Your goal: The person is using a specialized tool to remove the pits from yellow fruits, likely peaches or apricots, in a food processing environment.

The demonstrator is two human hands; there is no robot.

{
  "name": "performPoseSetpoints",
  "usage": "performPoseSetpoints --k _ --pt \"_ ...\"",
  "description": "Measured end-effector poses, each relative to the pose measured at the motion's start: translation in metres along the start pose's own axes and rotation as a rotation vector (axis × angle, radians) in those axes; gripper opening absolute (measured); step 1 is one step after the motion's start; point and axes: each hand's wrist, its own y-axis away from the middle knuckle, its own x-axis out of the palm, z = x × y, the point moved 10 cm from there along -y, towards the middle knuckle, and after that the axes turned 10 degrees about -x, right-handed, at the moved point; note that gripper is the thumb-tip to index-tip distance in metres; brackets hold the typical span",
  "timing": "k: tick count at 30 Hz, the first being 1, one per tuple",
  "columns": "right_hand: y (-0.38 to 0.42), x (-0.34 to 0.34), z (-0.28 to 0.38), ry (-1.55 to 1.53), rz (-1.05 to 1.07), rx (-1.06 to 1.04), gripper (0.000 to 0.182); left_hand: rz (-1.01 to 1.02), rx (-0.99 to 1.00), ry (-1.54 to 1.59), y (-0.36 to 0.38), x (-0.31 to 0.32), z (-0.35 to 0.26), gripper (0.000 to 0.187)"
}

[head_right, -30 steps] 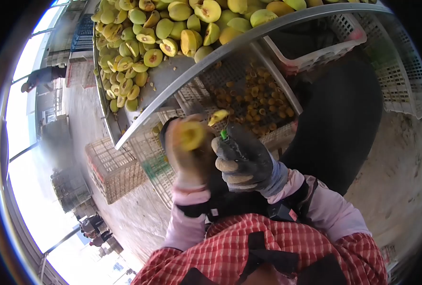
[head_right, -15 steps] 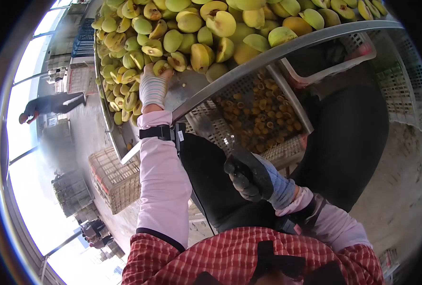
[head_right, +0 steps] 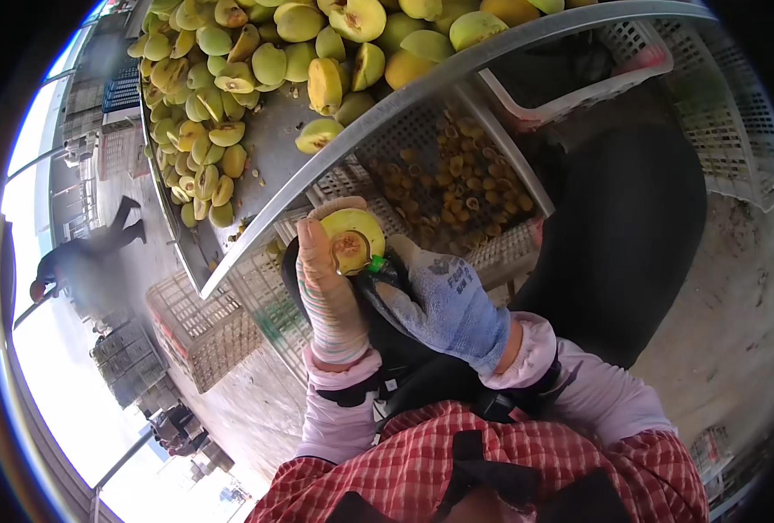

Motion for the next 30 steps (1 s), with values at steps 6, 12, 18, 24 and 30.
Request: performPoseSetpoints --k 6,12,18,24,30 --pt "0.011 -0.004 0.022 0.031 -0.139 -0.197 0.033 -0.081 0.129 -0.055 0.015 0.002 -0.005 0.044" --pt "0.032 0.027 -0.02 -0.786 -0.069 0.249 0.027 0.012 0.166 -0.135 0.019 0.013 -0.005 0.039" --pt "0.051 0.053 -0.015 -1.125 0.148 0.498 0.034 -0.042 0.243 -0.289 0.027 0.005 -0.006 0.034" --pt "0.064 0.088 0.035 -2.21 0.467 0.759 0.052 0.146 0.519 -0.558 0.027 0.007 -0.024 0.031" --pt "0.053 0.074 0.048 -2.369 0.559 0.564 0.053 0.197 0.146 -0.186 0.014 0.006 0.016 0.053"
